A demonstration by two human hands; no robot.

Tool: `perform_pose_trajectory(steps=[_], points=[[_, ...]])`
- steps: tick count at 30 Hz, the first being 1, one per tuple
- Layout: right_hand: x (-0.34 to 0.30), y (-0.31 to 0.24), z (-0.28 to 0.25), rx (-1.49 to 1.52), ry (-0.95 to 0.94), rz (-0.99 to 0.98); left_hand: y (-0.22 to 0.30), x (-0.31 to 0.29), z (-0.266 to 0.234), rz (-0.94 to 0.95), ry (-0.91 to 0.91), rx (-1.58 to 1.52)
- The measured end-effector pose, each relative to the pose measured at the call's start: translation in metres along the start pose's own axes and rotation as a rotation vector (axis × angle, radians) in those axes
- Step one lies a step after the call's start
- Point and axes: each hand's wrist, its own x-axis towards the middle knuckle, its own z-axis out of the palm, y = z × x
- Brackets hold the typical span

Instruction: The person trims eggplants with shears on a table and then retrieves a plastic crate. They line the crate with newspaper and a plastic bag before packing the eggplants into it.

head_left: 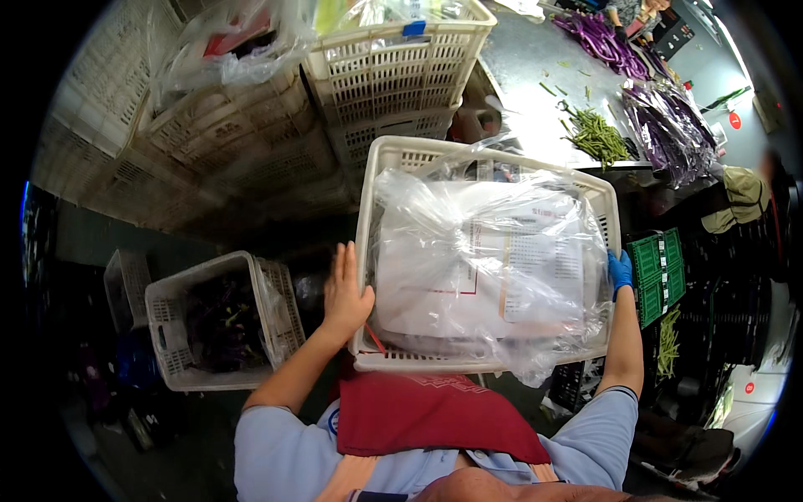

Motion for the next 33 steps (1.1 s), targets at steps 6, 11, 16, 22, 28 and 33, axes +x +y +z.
perform_pose_trajectory(steps=[6, 11, 16, 22, 28, 33], points=[[-0.005, -0.006, 0.005, -0.204, 0.08, -0.021, 0.031, 0.005, 0.014, 0.007, -0.287, -0.295], [0.01, 0.029, 0.005, -0.135, 0.0, 0.033, -0.038, 0.038, 0.112, -0.697, -0.485, -0.576], [-0.003, 0.0, 0.006, -0.265, 0.02, 0.086, 0.011, 0.06, 0.103, -0.863, -0.552, -0.568], [0.011, 0.015, 0.015, -0.141, -0.023, 0.226, 0.007, 0.063, 0.092, -0.773, -0.715, -0.514], [0.005, 0.012, 0.012, -0.124, 0.003, 0.177, -0.02, 0.038, 0.031, 0.207, -0.403, -0.012], [-0.046, -0.026, -0.007, 0.094, -0.112, 0.343, -0.027, 0.016, 0.003, 0.252, 0.034, 0.001]])
